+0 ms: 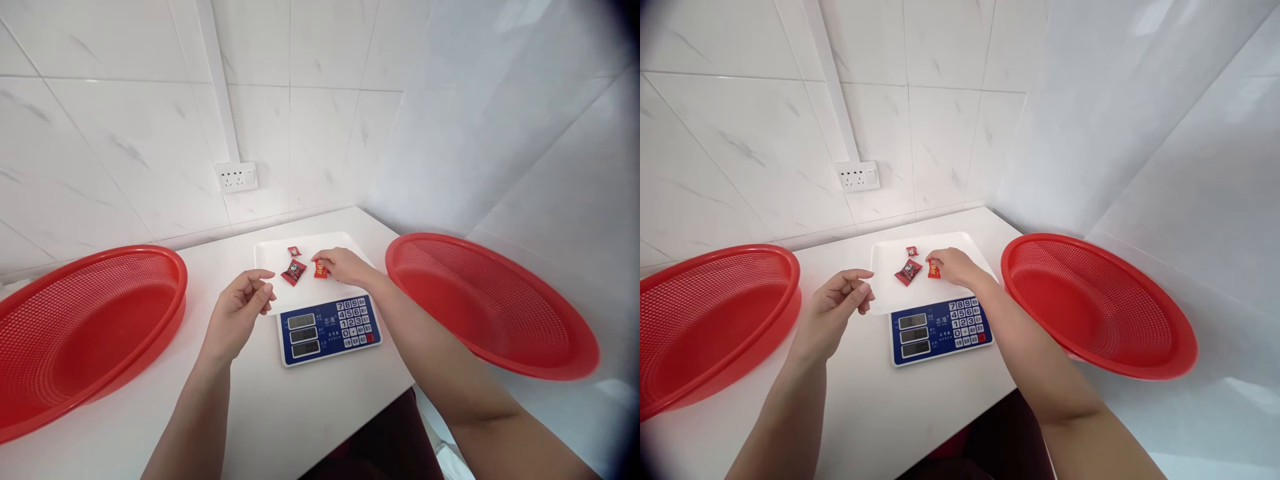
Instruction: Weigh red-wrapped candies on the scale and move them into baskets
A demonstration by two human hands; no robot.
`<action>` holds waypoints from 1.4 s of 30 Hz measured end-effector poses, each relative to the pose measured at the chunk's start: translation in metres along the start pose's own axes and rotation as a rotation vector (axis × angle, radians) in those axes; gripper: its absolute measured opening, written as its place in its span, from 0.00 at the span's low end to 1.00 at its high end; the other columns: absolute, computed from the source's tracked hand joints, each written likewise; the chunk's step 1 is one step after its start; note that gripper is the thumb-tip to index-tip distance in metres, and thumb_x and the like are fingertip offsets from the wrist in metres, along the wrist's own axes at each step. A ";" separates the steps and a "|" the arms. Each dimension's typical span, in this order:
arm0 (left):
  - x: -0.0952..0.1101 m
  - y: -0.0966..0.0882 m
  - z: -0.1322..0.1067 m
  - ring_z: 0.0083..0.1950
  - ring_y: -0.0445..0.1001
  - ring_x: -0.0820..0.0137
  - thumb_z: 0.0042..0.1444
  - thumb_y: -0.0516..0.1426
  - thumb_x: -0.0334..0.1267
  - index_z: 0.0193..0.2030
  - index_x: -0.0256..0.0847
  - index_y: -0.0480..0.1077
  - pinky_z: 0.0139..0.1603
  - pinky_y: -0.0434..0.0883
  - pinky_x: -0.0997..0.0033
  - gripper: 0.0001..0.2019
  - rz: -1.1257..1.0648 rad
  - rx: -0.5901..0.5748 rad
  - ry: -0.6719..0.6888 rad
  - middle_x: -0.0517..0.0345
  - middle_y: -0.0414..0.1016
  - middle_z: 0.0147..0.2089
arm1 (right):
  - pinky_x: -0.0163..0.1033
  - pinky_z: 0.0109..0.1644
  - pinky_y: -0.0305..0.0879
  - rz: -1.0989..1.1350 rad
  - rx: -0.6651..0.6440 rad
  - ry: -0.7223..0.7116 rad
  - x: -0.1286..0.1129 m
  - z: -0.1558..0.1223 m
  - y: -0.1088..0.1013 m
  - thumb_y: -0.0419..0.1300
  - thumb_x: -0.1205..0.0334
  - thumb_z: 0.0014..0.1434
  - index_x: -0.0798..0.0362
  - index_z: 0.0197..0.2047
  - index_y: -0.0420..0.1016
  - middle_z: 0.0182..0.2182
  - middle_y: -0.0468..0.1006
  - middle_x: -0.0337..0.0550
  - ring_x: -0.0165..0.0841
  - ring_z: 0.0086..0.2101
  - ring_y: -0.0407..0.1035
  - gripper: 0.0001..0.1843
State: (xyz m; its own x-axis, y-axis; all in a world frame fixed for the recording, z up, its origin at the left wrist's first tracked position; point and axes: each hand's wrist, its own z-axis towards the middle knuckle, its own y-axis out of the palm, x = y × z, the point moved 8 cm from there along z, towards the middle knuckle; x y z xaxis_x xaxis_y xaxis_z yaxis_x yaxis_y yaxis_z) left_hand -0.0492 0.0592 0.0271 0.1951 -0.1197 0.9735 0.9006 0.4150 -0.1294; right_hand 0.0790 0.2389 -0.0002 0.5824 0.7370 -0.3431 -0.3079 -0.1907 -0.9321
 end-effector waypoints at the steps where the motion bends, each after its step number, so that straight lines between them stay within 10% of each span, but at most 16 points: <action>1: 0.000 0.000 0.000 0.28 0.67 0.76 0.55 0.55 0.44 0.42 0.44 0.69 0.30 0.67 0.76 0.10 -0.001 -0.002 0.000 0.63 0.69 0.27 | 0.34 0.40 0.64 0.011 -0.037 -0.020 0.000 0.001 0.001 0.51 0.67 0.61 0.48 0.44 0.77 0.39 0.79 0.41 0.33 0.38 0.71 0.14; 14: 0.002 0.000 0.001 0.27 0.67 0.75 0.54 0.56 0.44 0.42 0.43 0.69 0.30 0.66 0.75 0.11 0.005 0.003 0.005 0.63 0.69 0.27 | 0.46 0.51 0.60 0.037 0.002 -0.238 -0.059 0.000 0.024 0.60 0.56 0.56 0.45 0.50 0.73 0.51 0.71 0.43 0.41 0.50 0.62 0.17; 22: -0.005 0.002 0.003 0.29 0.68 0.74 0.55 0.56 0.45 0.42 0.43 0.69 0.31 0.68 0.74 0.11 0.018 -0.010 -0.017 0.62 0.69 0.27 | 0.44 0.47 0.64 0.069 0.068 -0.240 -0.061 -0.004 0.022 0.54 0.77 0.54 0.54 0.38 0.74 0.39 0.77 0.46 0.39 0.43 0.68 0.13; 28: -0.020 0.029 0.003 0.38 0.72 0.69 0.56 0.53 0.51 0.51 0.45 0.62 0.38 0.73 0.66 0.20 -0.056 -0.136 -0.152 0.57 0.72 0.36 | 0.40 0.48 0.68 0.510 0.384 -0.286 -0.069 -0.052 -0.011 0.50 0.71 0.59 0.48 0.48 0.66 0.46 0.75 0.41 0.32 0.46 0.70 0.15; 32: -0.021 0.048 -0.001 0.37 0.72 0.71 0.56 0.53 0.51 0.48 0.43 0.63 0.38 0.73 0.67 0.18 -0.246 -0.220 -0.191 0.58 0.72 0.36 | 0.45 0.53 0.66 0.608 0.352 -0.443 -0.091 -0.091 -0.009 0.52 0.75 0.55 0.45 0.49 0.66 0.50 0.73 0.42 0.35 0.52 0.65 0.20; 38: -0.013 0.058 -0.010 0.35 0.73 0.72 0.55 0.57 0.44 0.52 0.44 0.60 0.41 0.72 0.67 0.19 -0.270 -0.255 -0.171 0.60 0.74 0.33 | 0.48 0.57 0.62 1.166 0.303 -0.228 -0.070 -0.109 -0.006 0.57 0.62 0.58 0.39 0.53 0.61 0.59 0.62 0.41 0.37 0.59 0.56 0.20; 42: -0.007 0.062 -0.018 0.39 0.73 0.70 0.55 0.57 0.41 0.57 0.47 0.56 0.47 0.69 0.64 0.24 -0.245 -0.243 -0.147 0.60 0.75 0.36 | 0.43 0.46 0.68 1.167 0.286 -0.005 -0.058 -0.107 -0.002 0.60 0.52 0.56 0.47 0.44 0.68 0.41 0.73 0.43 0.36 0.43 0.69 0.14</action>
State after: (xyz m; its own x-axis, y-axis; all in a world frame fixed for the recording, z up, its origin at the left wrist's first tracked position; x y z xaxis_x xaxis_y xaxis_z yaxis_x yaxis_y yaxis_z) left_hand 0.0124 0.0696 0.0091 -0.0796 -0.0509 0.9955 0.9829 0.1623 0.0869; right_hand 0.1266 0.1274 0.0087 -0.1620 0.2183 -0.9623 -0.8041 -0.5944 0.0005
